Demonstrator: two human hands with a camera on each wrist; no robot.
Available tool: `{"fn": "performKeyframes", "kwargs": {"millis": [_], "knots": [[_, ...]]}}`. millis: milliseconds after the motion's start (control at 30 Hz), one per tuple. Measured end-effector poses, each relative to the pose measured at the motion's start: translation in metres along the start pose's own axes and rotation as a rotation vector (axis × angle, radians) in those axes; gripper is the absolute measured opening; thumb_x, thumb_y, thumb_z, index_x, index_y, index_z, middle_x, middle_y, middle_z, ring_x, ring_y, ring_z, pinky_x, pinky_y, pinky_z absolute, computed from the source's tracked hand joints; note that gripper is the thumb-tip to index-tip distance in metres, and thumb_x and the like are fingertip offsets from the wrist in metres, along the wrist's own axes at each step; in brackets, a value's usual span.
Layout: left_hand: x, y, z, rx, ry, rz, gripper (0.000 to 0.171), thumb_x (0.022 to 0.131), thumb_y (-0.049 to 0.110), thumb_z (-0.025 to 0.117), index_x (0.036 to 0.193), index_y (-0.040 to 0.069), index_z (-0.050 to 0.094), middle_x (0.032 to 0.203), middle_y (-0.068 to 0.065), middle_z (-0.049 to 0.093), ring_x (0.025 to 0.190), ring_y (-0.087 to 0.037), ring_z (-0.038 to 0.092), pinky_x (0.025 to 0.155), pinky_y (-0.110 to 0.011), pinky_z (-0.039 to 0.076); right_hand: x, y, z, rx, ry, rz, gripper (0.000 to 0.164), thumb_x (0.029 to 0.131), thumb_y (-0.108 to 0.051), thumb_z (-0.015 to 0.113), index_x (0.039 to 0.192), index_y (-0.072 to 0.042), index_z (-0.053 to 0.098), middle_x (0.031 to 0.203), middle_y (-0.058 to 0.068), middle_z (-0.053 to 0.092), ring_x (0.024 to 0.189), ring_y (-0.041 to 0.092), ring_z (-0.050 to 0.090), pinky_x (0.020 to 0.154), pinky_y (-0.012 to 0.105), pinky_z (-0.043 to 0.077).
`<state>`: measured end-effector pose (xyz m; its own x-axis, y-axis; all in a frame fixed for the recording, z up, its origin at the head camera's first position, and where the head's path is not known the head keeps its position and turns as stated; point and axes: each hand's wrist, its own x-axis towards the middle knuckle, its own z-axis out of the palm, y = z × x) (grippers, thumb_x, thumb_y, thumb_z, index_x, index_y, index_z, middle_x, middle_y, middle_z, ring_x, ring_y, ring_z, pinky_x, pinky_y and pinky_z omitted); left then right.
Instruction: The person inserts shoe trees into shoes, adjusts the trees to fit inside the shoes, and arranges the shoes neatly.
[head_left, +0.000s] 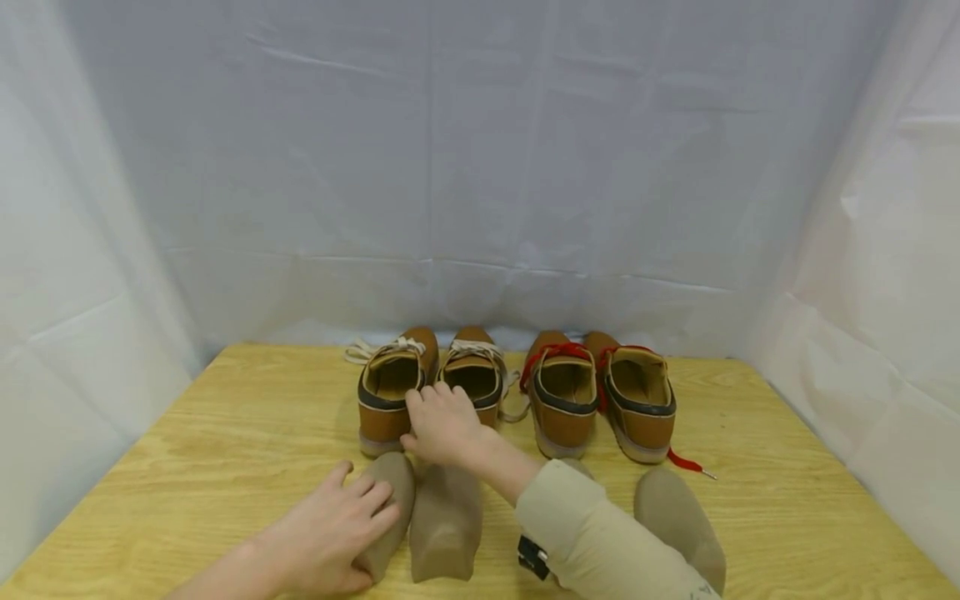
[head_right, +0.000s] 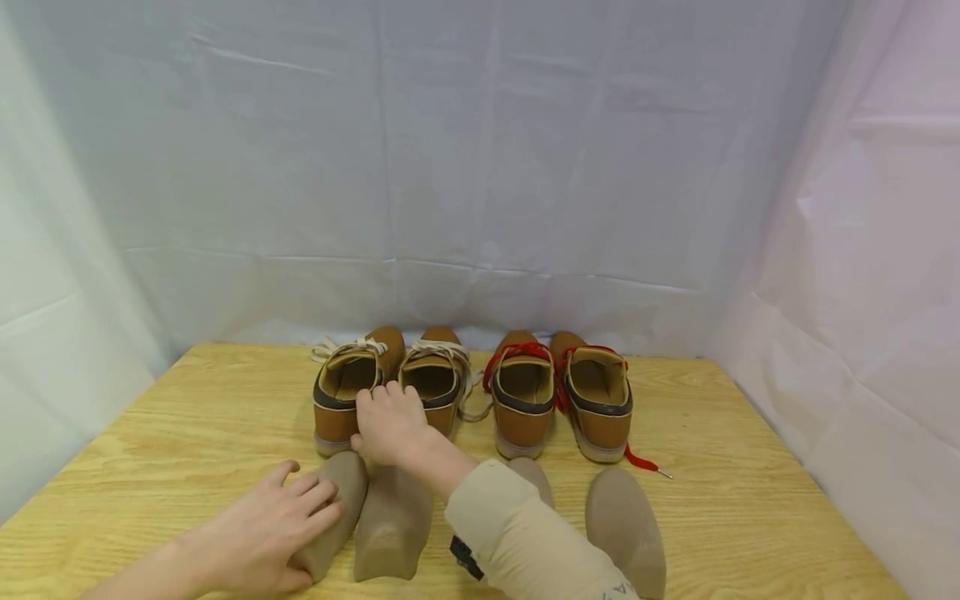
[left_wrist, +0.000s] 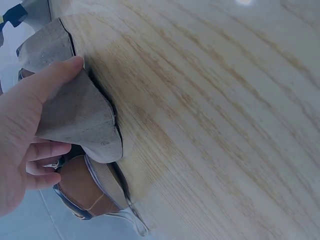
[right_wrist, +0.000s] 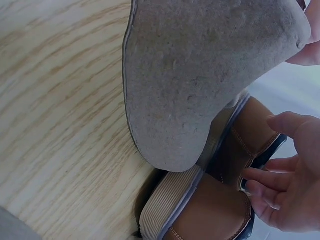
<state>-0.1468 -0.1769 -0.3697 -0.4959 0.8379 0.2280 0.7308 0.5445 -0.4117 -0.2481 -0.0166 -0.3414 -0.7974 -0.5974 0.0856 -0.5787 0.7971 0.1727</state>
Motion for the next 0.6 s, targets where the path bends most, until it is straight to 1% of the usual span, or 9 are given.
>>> {"fn": "performKeyframes", "kwargs": {"millis": [167, 267, 433, 600], "knots": [[-0.0001, 0.0013, -0.0009, 0.033, 0.014, 0.011, 0.056, 0.058, 0.058, 0.073, 0.09, 0.016, 0.056, 0.084, -0.001, 0.049, 0.076, -0.021, 0.051, 0.071, -0.05, 0.042, -0.0008, 0.0005, 0.0007, -0.022, -0.007, -0.017, 0.047, 0.09, -0.048, 0.056, 0.122, -0.014, 0.051, 0.112, 0.004, 0.059, 0.104, 0.022, 0.053, 0.082, 0.035, 0.042], [-0.0001, 0.0018, -0.0017, 0.047, 0.023, 0.015, 0.057, 0.058, 0.059, 0.073, 0.09, 0.015, 0.055, 0.084, -0.002, 0.049, 0.076, -0.022, 0.051, 0.071, -0.05, 0.042, -0.0007, 0.0012, 0.0008, -0.025, 0.0, -0.025, 0.047, 0.09, -0.048, 0.056, 0.122, -0.014, 0.051, 0.112, 0.005, 0.059, 0.104, 0.022, 0.053, 0.082, 0.035, 0.042], [-0.0002, 0.0021, -0.0047, 0.019, 0.022, 0.0, 0.057, 0.058, 0.057, 0.074, 0.091, 0.015, 0.054, 0.087, -0.002, 0.049, 0.075, -0.021, 0.051, 0.07, -0.049, 0.042, -0.0008, 0.0027, 0.0001, -0.025, 0.001, -0.028, 0.049, 0.089, -0.048, 0.056, 0.123, -0.013, 0.051, 0.114, 0.006, 0.058, 0.107, 0.023, 0.053, 0.085, 0.036, 0.043], [-0.0012, 0.0022, -0.0085, -0.008, 0.014, -0.017, 0.055, 0.059, 0.053, 0.075, 0.091, 0.014, 0.054, 0.091, -0.004, 0.049, 0.078, -0.022, 0.051, 0.07, -0.05, 0.043, -0.0015, 0.0033, -0.0011, -0.02, 0.001, -0.032, 0.051, 0.089, -0.048, 0.056, 0.125, -0.013, 0.05, 0.116, 0.006, 0.058, 0.108, 0.023, 0.053, 0.085, 0.036, 0.043]]}}
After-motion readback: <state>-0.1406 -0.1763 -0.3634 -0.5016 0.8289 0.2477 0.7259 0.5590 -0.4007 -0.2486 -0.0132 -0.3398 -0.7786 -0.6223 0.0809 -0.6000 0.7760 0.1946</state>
